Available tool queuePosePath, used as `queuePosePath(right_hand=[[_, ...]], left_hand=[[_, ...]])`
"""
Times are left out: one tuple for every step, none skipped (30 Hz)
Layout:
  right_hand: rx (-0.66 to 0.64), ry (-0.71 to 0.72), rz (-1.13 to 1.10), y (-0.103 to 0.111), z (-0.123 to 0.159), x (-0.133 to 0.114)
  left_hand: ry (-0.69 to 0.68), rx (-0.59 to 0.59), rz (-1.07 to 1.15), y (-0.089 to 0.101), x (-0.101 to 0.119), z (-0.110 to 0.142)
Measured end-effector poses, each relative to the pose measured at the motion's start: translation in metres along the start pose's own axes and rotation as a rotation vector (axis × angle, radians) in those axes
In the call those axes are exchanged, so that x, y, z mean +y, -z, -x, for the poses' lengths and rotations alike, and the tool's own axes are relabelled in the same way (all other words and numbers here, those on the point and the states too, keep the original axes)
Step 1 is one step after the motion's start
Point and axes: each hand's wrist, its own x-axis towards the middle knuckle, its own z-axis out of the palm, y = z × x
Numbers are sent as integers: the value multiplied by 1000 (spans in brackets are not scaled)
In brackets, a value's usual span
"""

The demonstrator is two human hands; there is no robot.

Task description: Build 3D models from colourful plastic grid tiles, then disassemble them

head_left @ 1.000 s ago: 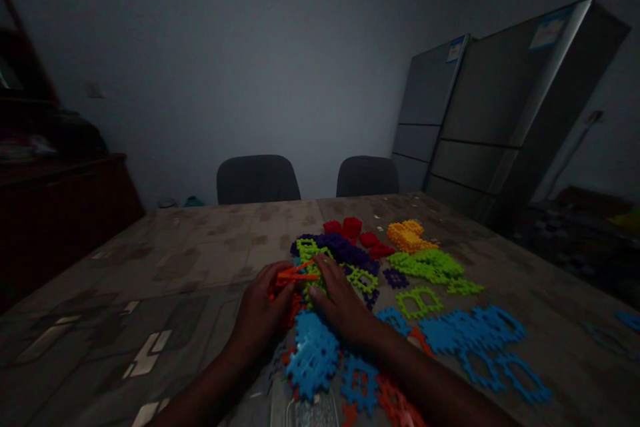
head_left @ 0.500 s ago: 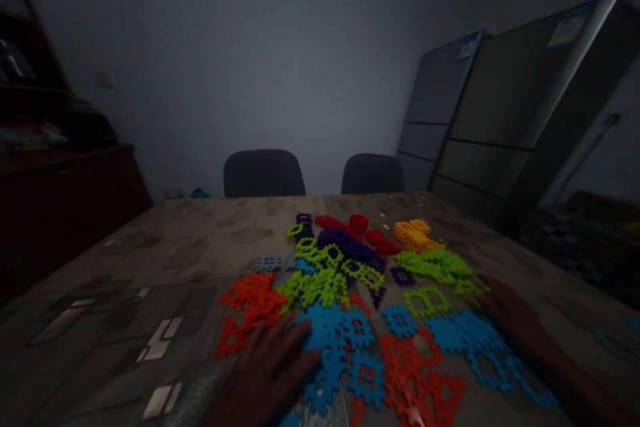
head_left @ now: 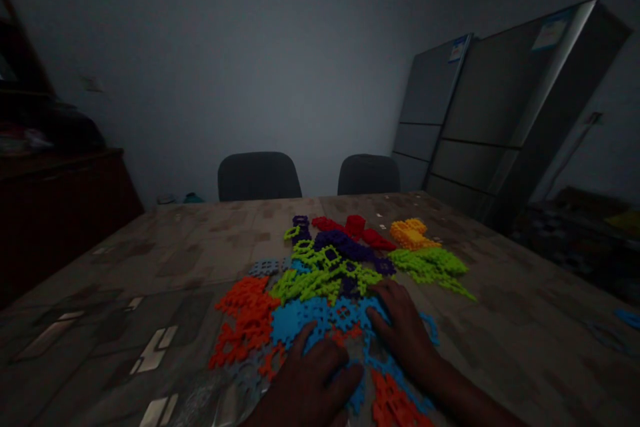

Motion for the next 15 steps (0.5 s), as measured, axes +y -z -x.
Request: queuePosePath(right_hand=[[-5,21,-24,-8,-6,-9],[-11,43,-40,-16,-11,-19],[-23,71,-55,-25,-16,-29],[-40,110,-73,-34,-20,-40],[-62,164,-90,-43,-24,-49],[-90,227,-105,-51,-29,-57],[-112,284,-113,-57,-35,-63],[-128,331,-115,-61,-43,-66],[-131,359,-109,-61,-53,-65],[-120,364,-93,-57,-64,-61],[-100,352,-71,-51,-76,-53],[-71,327,-41,-43,-89,-42],[-33,286,1,-33,-101,-30],[9,236,49,-25,-112,-17],[50,182,99,-17,-122,-5]], left_hand=[[29,41,9,1,0,-1],[58,82,15,2,-2,-1],[87,125,21,4,-4,-2],[112,162,31,6,-7,-2],[134,181,41,9,-12,-1],[157,190,44,13,-17,1],[177,200,38,17,-24,3],[191,203,23,22,-33,6],[200,200,0,27,-42,10],[209,199,-29,32,-51,14],[219,198,-66,37,-61,18],[233,202,-105,42,-72,20],[258,203,-138,47,-83,23],[297,198,-163,51,-94,24],[349,192,-177,54,-105,25]])
